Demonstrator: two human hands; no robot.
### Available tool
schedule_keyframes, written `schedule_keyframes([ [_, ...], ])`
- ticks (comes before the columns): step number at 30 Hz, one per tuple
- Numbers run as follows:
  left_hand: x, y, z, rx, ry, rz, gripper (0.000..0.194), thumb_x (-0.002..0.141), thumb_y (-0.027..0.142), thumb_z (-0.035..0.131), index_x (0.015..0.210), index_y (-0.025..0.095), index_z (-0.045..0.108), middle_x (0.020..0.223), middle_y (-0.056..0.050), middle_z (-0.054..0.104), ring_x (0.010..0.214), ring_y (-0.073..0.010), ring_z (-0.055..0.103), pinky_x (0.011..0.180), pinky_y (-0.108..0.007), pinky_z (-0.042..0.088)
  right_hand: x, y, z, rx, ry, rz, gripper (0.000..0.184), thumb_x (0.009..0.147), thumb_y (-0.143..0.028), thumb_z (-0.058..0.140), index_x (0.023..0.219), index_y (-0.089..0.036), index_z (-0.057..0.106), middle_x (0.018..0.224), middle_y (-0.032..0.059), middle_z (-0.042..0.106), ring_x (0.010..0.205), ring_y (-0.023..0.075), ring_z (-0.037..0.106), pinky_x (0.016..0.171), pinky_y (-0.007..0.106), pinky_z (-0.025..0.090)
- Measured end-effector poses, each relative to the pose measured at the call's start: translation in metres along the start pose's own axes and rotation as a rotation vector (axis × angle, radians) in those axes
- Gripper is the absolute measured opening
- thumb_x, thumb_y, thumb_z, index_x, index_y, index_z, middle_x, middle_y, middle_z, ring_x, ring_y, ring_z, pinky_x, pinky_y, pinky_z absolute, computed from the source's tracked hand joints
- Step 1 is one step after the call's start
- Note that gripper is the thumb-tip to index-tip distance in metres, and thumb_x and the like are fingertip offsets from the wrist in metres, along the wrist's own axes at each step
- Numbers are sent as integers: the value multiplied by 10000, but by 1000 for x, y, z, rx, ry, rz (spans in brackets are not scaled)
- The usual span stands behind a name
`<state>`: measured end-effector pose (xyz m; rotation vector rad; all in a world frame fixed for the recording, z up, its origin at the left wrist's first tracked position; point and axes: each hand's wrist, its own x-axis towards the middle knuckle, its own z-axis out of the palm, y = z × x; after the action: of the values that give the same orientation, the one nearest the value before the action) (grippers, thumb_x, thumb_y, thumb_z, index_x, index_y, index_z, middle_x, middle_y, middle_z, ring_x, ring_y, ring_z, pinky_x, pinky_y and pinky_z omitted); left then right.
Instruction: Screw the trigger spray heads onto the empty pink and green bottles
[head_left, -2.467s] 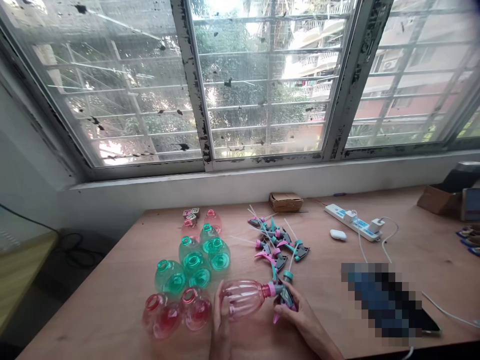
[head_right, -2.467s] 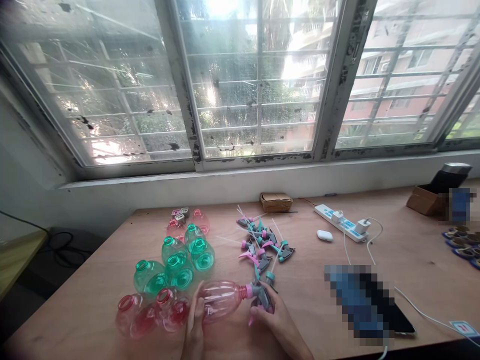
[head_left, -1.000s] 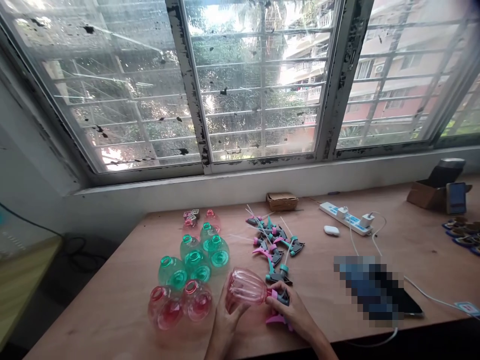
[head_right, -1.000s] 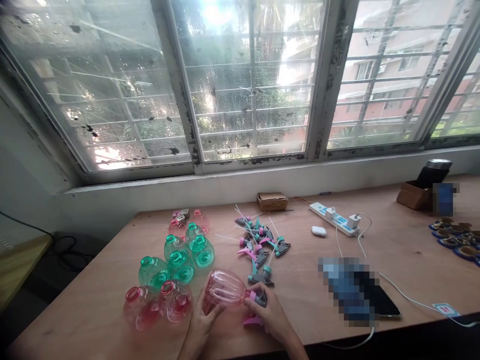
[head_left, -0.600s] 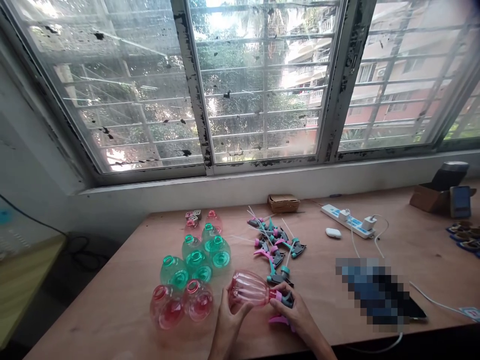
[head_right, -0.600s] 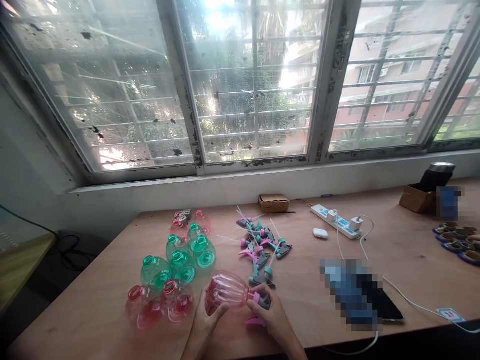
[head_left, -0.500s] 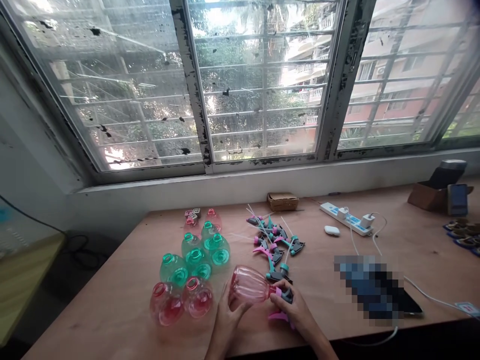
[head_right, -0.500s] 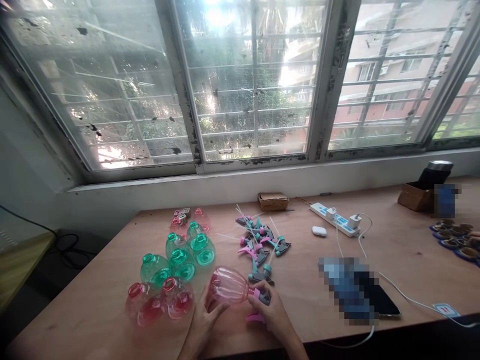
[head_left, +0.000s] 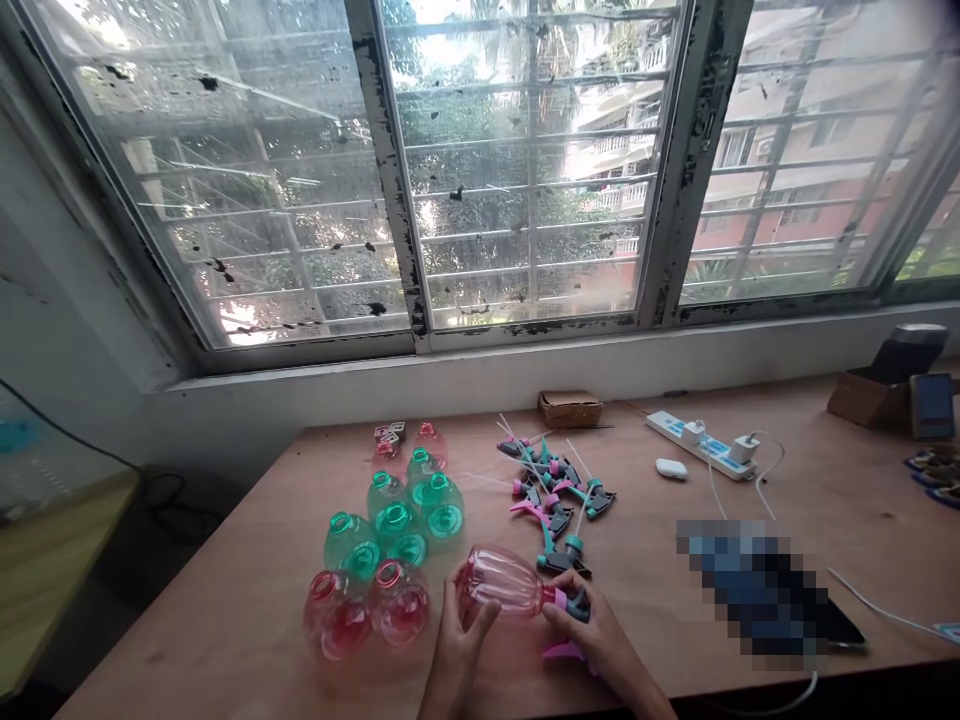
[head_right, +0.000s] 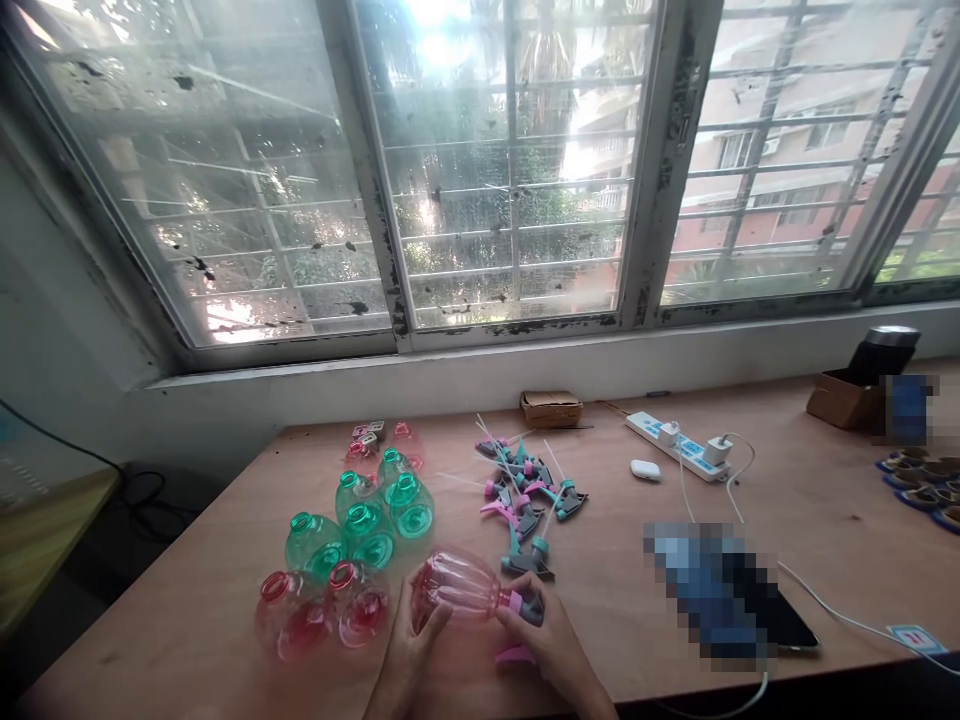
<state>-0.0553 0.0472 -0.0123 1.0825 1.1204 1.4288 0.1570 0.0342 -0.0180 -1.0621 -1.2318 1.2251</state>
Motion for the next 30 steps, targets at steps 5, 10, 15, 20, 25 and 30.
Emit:
schedule_keyframes([
  [5, -3, 3, -3, 49, -167, 6, 696, 747, 423, 786, 1377, 259, 539, 1507, -107, 498, 1412, -327, 424, 1174, -464, 351, 2, 9, -3, 129, 51, 46, 431, 759, -567, 750, 886, -191, 582, 633, -35, 587, 536, 124, 482, 535, 251, 369],
  [10, -8, 6, -2, 79, -141, 38, 784, 683, 388, 843, 1374, 248, 500, 1469, -126, 530, 1394, -329, 449, 1178, -467, 336, -1, 3, -3, 28, 22, 30, 377, 785, -519, 748, 888, -192, 590, 647, -38, 583, 572, 131, 494, 569, 258, 386],
  [15, -7, 4, 3, -14, 4, 21, 672, 642, 505, 841, 1169, 203, 553, 1174, -135, 690, 1159, -343, 638, 1053, -481, 457, -1, 1, -3, -50, -23, -4, 356, 760, -493, 772, 865, -186, 626, 708, -20, 606, 627, 151, 511, 600, 276, 401],
  [20, -5, 5, 1, 48, -54, 53, 609, 694, 399, 827, 1211, 220, 557, 1309, -142, 633, 1292, -330, 552, 1124, -480, 393, 2, 11, -5, 22, 13, 26, 376, 765, -527, 752, 861, -190, 615, 663, -21, 598, 573, 146, 499, 567, 281, 390],
  [25, -6, 5, -5, 147, -152, 97, 674, 746, 350, 800, 1343, 266, 497, 1473, -112, 515, 1423, -296, 409, 1203, -471, 281, 2, 9, -5, 48, 49, 52, 410, 763, -552, 746, 906, -195, 603, 671, -25, 609, 556, 138, 517, 553, 260, 396],
  [30, -4, -8, -6, 53, -45, 81, 772, 636, 465, 861, 1270, 212, 500, 1323, -153, 621, 1296, -347, 547, 1128, -496, 393, -4, -3, -1, -27, -19, 8, 364, 747, -498, 783, 876, -193, 634, 704, -23, 617, 620, 149, 538, 594, 256, 418],
])
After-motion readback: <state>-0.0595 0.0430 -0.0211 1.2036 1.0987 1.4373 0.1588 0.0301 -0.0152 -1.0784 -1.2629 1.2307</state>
